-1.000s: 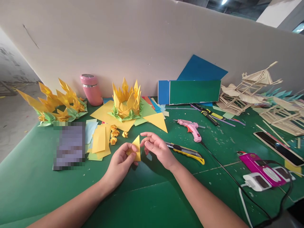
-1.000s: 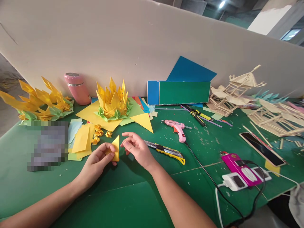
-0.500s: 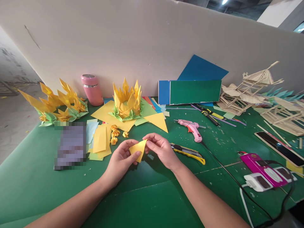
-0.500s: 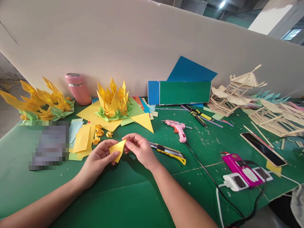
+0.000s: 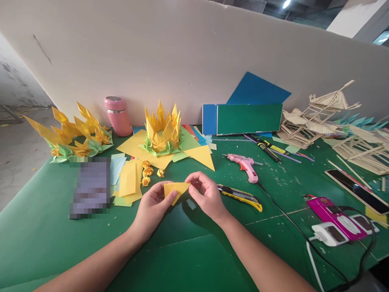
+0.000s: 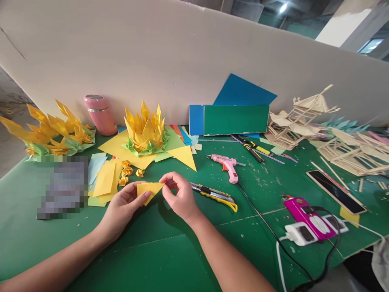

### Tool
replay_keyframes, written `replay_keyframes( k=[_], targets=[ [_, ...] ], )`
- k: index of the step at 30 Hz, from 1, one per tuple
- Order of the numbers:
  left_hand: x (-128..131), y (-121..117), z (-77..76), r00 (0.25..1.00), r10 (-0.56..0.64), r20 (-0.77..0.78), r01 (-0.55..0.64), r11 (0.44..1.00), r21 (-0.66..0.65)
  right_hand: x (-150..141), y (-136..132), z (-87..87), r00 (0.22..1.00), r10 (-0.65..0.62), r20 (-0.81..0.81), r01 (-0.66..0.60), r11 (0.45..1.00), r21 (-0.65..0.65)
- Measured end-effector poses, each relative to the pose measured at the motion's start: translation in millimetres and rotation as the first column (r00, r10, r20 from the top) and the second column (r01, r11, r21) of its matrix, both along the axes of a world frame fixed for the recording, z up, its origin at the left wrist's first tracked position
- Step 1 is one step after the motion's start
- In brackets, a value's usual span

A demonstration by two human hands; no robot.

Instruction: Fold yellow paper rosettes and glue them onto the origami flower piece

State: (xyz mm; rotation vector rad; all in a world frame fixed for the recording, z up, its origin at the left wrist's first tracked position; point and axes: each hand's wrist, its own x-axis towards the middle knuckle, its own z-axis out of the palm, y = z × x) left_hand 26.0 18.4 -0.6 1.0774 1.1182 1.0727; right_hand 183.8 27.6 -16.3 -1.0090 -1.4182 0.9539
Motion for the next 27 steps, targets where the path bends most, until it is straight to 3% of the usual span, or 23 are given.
replay_keyframes(
  k=[5,15,20,27],
  targets=[
    [0.0,-0.9,2.5,0.999,-0.008,-0.049,0.007,1.000,-0.021,0.3,-3.4,3.2,0.992,0.029,0.120,-0.042,0.993,0.107],
    [0.1,-1.7,-1.7,0.999,-0.031,0.013,0.032,0.997,-0.071,-1.5,-3.6,0.7,0.994,0.063,0.086,-0.070,0.994,0.087],
    [0.2,-0.8,0.2,1.000,-0.016,0.021,0.018,0.994,-0.104,-6.2,-4.6,-0.6,0.989,0.015,0.149,-0.028,0.996,0.082],
    [0.2,-2.2,4.3,0.999,-0.007,0.037,0.011,0.993,-0.122,-9.4,-6.6,-1.0,0.974,-0.077,0.212,0.034,0.979,0.199]
  ],
)
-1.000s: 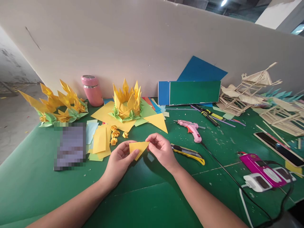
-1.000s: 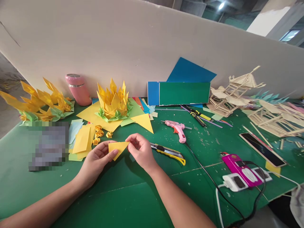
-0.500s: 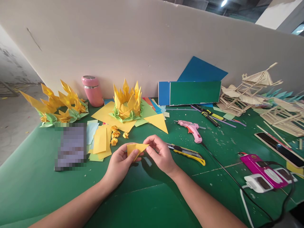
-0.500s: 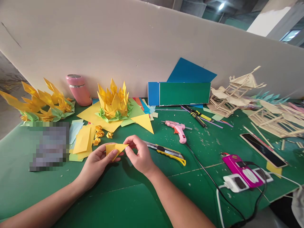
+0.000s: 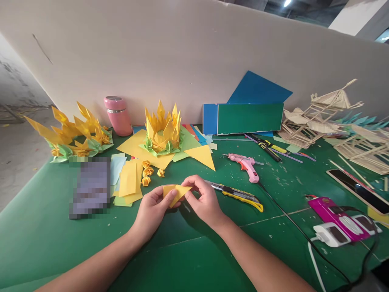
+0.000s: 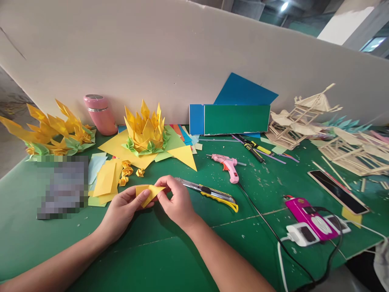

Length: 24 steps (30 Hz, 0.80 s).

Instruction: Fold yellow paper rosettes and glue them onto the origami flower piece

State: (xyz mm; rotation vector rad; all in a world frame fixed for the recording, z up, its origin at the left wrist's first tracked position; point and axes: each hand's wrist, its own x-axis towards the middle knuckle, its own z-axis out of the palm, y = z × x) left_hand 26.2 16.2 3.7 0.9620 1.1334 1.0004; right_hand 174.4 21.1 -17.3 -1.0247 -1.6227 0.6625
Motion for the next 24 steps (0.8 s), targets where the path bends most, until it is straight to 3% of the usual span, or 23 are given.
replay_keyframes(
  k=[14,19,24],
  targets=[
    [-0.2,0.0,-0.9,1.000,-0.001,-0.011,0.001,1.000,-0.003,-4.1,-3.1,0.5,0.971,-0.159,0.181,0.116,0.967,0.228],
    [1.1,-0.2,0.1,0.996,-0.007,-0.091,0.008,1.000,0.016,-3.9,-1.9,1.0,0.918,-0.230,0.323,0.091,0.915,0.393],
    [0.1,0.2,-0.2,0.996,0.024,-0.089,-0.022,1.000,0.022,-3.4,-2.0,1.4,0.912,-0.223,0.344,0.044,0.888,0.458]
  ],
)
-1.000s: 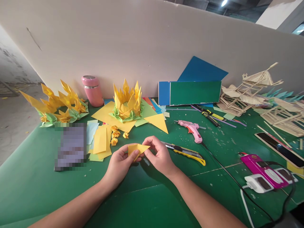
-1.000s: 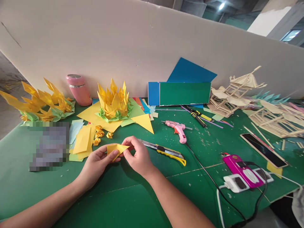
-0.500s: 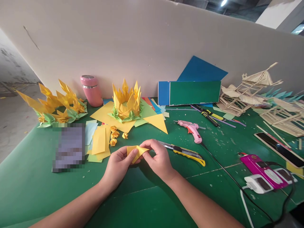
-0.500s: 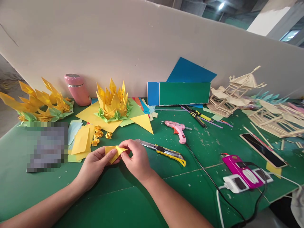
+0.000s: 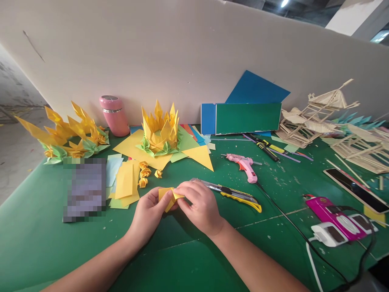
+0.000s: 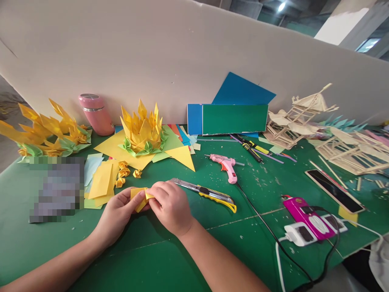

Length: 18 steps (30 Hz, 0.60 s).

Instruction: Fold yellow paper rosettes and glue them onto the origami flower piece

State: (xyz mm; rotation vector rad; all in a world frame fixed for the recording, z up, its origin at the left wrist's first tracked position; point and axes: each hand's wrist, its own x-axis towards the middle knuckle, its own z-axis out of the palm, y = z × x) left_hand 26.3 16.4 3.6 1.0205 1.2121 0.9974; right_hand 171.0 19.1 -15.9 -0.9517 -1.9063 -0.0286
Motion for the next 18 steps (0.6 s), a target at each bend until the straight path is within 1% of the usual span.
replay_keyframes(
  k=[2,5,7,9,15,18],
  targets=[
    [-0.6,0.1,0.3,1.000,0.006,0.009,-0.006,1.000,0.001,-0.2,-0.5,1.1,0.997,0.021,-0.076,-0.024,0.999,-0.036],
    [-1.2,0.5,-0.1,1.000,-0.008,0.002,0.008,1.000,-0.015,-0.5,-0.8,3.0,0.975,0.012,-0.220,-0.047,0.987,-0.154],
    [-1.6,0.8,-1.6,1.000,-0.002,0.028,0.003,1.000,-0.028,-0.4,-0.8,3.7,0.960,-0.008,-0.280,-0.059,0.971,-0.230],
    [-2.2,1.3,-3.8,0.998,0.015,0.064,-0.012,0.999,-0.045,-0.2,-0.8,3.7,0.950,-0.017,-0.311,-0.072,0.959,-0.273],
    [-3.1,2.0,-6.1,0.990,0.041,0.136,-0.032,0.997,-0.067,-0.9,-2.3,3.6,0.939,-0.023,-0.344,-0.084,0.953,-0.292],
    [-2.4,1.4,-4.3,0.992,0.042,0.123,-0.035,0.998,-0.054,-1.6,-2.9,2.9,0.933,-0.028,-0.359,-0.084,0.953,-0.292]
  ],
)
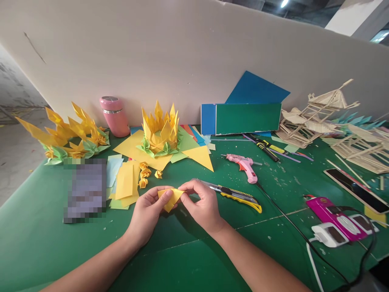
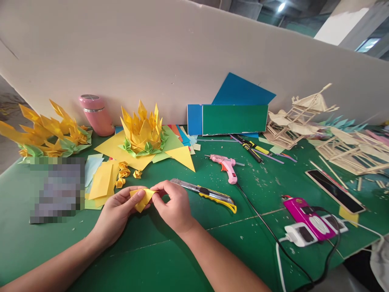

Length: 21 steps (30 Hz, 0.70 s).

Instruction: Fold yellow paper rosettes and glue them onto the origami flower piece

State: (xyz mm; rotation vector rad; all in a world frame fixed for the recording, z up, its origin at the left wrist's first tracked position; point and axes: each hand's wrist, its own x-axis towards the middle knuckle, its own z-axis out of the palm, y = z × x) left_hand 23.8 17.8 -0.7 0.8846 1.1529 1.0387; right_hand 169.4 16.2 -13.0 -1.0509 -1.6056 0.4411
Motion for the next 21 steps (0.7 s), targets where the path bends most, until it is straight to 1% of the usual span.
replay_keyframes(
  k=[3,7,11,21],
  targets=[
    [0.5,-0.5,1.3,0.999,-0.010,-0.033,0.010,1.000,0.022,0.5,0.4,-0.9,1.000,0.003,0.020,-0.003,0.999,0.034],
    [-0.4,-0.4,-0.2,0.998,-0.025,-0.060,0.027,0.999,0.044,2.1,1.5,-0.2,0.994,0.013,0.110,-0.029,0.989,0.143],
    [-1.1,-0.2,-1.9,0.999,-0.020,-0.048,0.022,0.999,0.036,2.5,1.4,1.0,0.980,0.017,0.197,-0.064,0.970,0.234],
    [0.6,-1.4,0.0,0.999,0.002,-0.048,-0.001,1.000,0.026,1.4,2.3,-4.8,0.933,-0.097,0.345,-0.023,0.945,0.326]
  ],
)
